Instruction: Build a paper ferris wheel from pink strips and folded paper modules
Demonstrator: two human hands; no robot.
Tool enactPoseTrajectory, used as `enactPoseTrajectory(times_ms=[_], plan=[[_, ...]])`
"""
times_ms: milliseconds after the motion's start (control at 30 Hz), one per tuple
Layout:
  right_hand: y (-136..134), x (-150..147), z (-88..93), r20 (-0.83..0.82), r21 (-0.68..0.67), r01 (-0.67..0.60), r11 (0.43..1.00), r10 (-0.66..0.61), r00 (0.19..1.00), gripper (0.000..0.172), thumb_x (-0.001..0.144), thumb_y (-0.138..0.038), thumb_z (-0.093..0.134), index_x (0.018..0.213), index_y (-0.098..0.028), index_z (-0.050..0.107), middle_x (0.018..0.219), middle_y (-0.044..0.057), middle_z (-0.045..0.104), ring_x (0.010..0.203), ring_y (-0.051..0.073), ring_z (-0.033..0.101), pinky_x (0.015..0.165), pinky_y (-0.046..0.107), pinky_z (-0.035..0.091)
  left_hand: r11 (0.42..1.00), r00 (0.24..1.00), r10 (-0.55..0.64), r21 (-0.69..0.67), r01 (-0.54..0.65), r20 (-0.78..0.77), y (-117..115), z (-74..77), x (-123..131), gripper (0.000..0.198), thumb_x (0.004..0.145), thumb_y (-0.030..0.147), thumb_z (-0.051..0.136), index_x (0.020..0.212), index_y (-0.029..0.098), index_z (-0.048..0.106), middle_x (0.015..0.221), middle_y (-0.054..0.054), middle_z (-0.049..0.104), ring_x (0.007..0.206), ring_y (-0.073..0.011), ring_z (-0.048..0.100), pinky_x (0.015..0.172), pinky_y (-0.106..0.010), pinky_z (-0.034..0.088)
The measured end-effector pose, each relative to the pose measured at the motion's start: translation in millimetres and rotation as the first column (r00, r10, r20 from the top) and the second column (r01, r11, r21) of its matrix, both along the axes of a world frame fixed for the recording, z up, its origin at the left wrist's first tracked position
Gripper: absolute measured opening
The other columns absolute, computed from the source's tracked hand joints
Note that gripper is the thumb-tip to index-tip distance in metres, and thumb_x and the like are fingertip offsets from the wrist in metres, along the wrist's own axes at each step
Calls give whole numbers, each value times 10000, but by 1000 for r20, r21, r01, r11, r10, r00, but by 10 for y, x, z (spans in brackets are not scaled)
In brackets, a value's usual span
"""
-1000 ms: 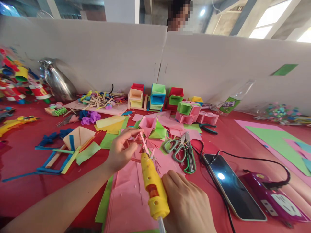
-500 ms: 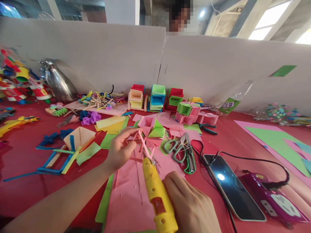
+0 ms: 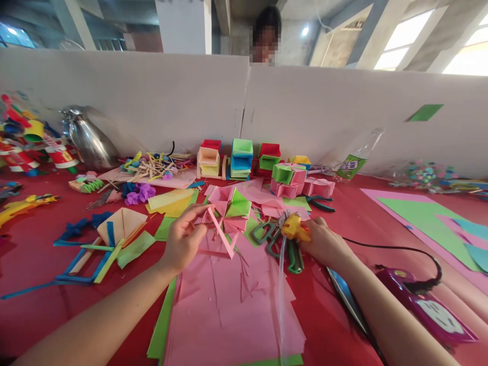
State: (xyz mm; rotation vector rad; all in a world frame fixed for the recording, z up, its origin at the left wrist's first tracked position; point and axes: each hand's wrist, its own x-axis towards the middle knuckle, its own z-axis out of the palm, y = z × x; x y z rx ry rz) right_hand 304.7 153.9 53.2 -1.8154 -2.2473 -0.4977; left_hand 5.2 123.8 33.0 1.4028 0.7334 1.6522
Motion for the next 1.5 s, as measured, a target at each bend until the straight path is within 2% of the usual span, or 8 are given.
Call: enactPoseTrajectory(times_ms=[100,167,267,367,633,867,1200,1500], plan=[[-219,-174,77,15,155,-94,984,93,996,407,761,-464,521,907,-113,667,903,139,654,745,244,638,549,314,454,1000,1000,3,19,-3,9,-6,-51,26,377,748,41,432,1030,209,617,993,-36,522,902,-137,554,785,-310,558],[-540,-440,166,-88,174,-174,969,191,978,314,828,-405,492,985,-181,647,934,96,657,823,202,628,644,295,472,999,1000,27,40,-26,-11,-28,-74,45,399,746,29,423,1037,226,612,1011,-31,528,940,-141,548,798,-302,553],[-1011,-929,188,-257,249,-259,933,322,911,226,845,-371,496,801,-210,649,717,30,651,657,150,609,614,275,463,995,993,83,55,-78,-86,-80,-88,80,429,737,10,424,1054,238,603,1041,-28,540,988,-146,540,809,-275,539],[-1228,-1317,44,-414,173,-182,968,239,878,290,874,-348,445,715,-225,654,559,-19,619,432,91,535,441,209,379,993,983,109,55,-101,-148,-138,-96,129,423,747,13,435,1075,233,587,1065,-39,546,1020,-156,535,841,-282,519],[-1115,-1596,-124,-423,130,152,980,-84,902,291,853,-369,458,781,-231,704,439,-34,615,371,132,576,375,212,300,998,994,30,51,-25,-109,-241,-126,256,319,813,102,468,1079,245,569,1074,-44,513,1020,-162,539,862,-317,510],[-1094,-1647,-131,-454,188,216,958,-111,884,284,849,-363,463,773,-228,701,453,-29,626,368,121,565,391,207,281,998,992,52,29,-49,-114,-311,-62,291,305,815,111,466,1069,234,582,1083,-52,508,1042,-173,528,867,-315,497],[-1084,-1643,-77,-395,314,162,936,-27,918,251,833,-263,463,676,-211,653,446,-58,567,368,65,487,407,193,251,993,945,42,120,-4,-324,-315,-99,240,323,882,197,427,1176,269,541,1113,-56,484,1115,-192,460,950,-353,420],[-1057,-1611,2,-367,373,145,916,3,930,261,845,-312,470,712,-215,673,464,-52,584,385,72,497,412,195,239,991,940,26,136,22,-341,-329,-87,252,305,874,258,486,1174,255,538,1070,-62,458,879,-133,529,736,-267,525]])
